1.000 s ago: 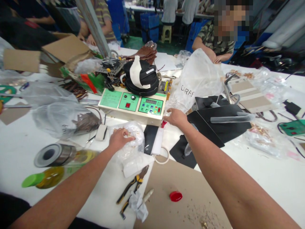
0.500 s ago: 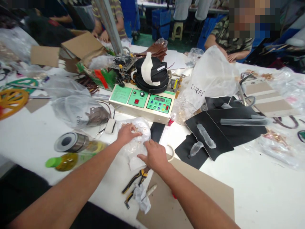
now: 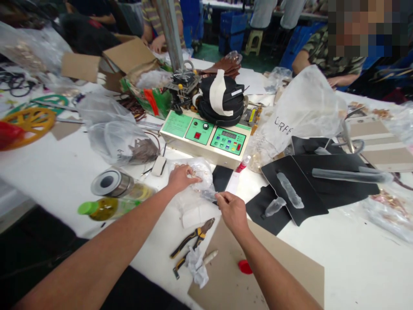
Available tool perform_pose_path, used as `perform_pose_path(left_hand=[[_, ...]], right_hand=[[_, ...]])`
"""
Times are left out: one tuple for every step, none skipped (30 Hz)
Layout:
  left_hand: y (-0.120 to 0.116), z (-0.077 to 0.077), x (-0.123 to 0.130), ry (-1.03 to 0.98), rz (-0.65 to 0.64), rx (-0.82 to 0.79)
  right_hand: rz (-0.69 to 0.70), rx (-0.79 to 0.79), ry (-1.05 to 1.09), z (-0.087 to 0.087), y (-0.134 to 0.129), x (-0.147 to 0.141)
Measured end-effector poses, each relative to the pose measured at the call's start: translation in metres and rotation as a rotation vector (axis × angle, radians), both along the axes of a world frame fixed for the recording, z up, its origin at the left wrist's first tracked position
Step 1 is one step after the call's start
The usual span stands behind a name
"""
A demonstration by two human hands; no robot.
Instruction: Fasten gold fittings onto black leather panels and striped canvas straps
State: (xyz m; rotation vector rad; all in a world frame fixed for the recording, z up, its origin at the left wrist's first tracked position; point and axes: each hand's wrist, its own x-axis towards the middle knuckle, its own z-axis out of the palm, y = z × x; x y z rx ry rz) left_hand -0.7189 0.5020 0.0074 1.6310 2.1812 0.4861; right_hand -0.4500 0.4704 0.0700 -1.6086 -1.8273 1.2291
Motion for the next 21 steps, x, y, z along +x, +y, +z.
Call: perform_pose_path(left_hand=[[0.0,0.0,-0.001,-0.003,0.003,-0.003],[0.0,0.0,-0.001,-0.008,0.002,-0.009],[0.0,-0.001,-0.002,-0.016,-0.002,-0.014],[0.0,-0.001,-0.003,-0.025,-0.008,-0.019],[0.0,-0.001,-0.004,-0.036,-0.016,-0.023],[0.001,0.0,-0.005,-0.048,-0.023,-0.025],[0.002,0.0,-0.006,-0.059,-0.027,-0.027],[0.003,0.0,-0.008,-0.07,-0.029,-0.028],[0.003,0.001,-0.01,-0.082,-0.032,-0.03],[0.004,0.003,-0.012,-0.096,-0.038,-0.032],[0.003,0.005,-0.013,-0.11,-0.045,-0.031],[0.001,0.009,-0.013,-0.124,-0.053,-0.024],[-0.003,0.013,-0.012,-0.134,-0.057,-0.005],[-0.009,0.018,-0.009,-0.138,-0.055,0.025],[-0.019,0.023,-0.005,-0.135,-0.046,0.068],[-0.031,0.027,0.001,-0.127,-0.037,0.115],[-0.045,0.031,0.008,-0.115,-0.034,0.162],[-0.06,0.034,0.015,-0.105,-0.04,0.2],[-0.075,0.036,0.022,-0.097,-0.065,0.221],[-0.089,0.036,0.028,-0.09,-0.091,0.235],[-0.101,0.034,0.032,-0.082,-0.111,0.244]], right_hand=[[-0.048,0.001,0.007,0.001,0.001,-0.003],[-0.083,0.03,0.002,0.002,0.002,-0.006],[-0.121,0.083,0.007,0.005,0.0,-0.009],[-0.145,0.158,0.014,0.007,-0.004,-0.012],[-0.143,0.238,0.028,0.009,-0.011,-0.015],[-0.102,0.303,0.05,0.011,-0.021,-0.018],[-0.021,0.334,0.079,0.011,-0.032,-0.022],[0.077,0.319,0.109,0.008,-0.044,-0.026],[0.166,0.265,0.134,0.003,-0.055,-0.031],[0.223,0.203,0.151,-0.003,-0.064,-0.036],[0.233,0.152,0.156,-0.012,-0.071,-0.041],[0.215,0.122,0.153,-0.02,-0.075,-0.046],[0.177,0.115,0.144,-0.029,-0.076,-0.051],[0.135,0.104,0.138,-0.036,-0.074,-0.056],[0.098,0.068,0.147,-0.041,-0.07,-0.06],[0.064,0.007,0.166,-0.045,-0.065,-0.064],[0.032,-0.062,0.187,-0.047,-0.059,-0.068],[0.003,-0.115,0.203,-0.047,-0.053,-0.072],[-0.018,-0.139,0.211,-0.047,-0.048,-0.074],[-0.026,-0.126,0.211,-0.046,-0.043,-0.077],[-0.019,-0.079,0.199,-0.045,-0.039,-0.079]])
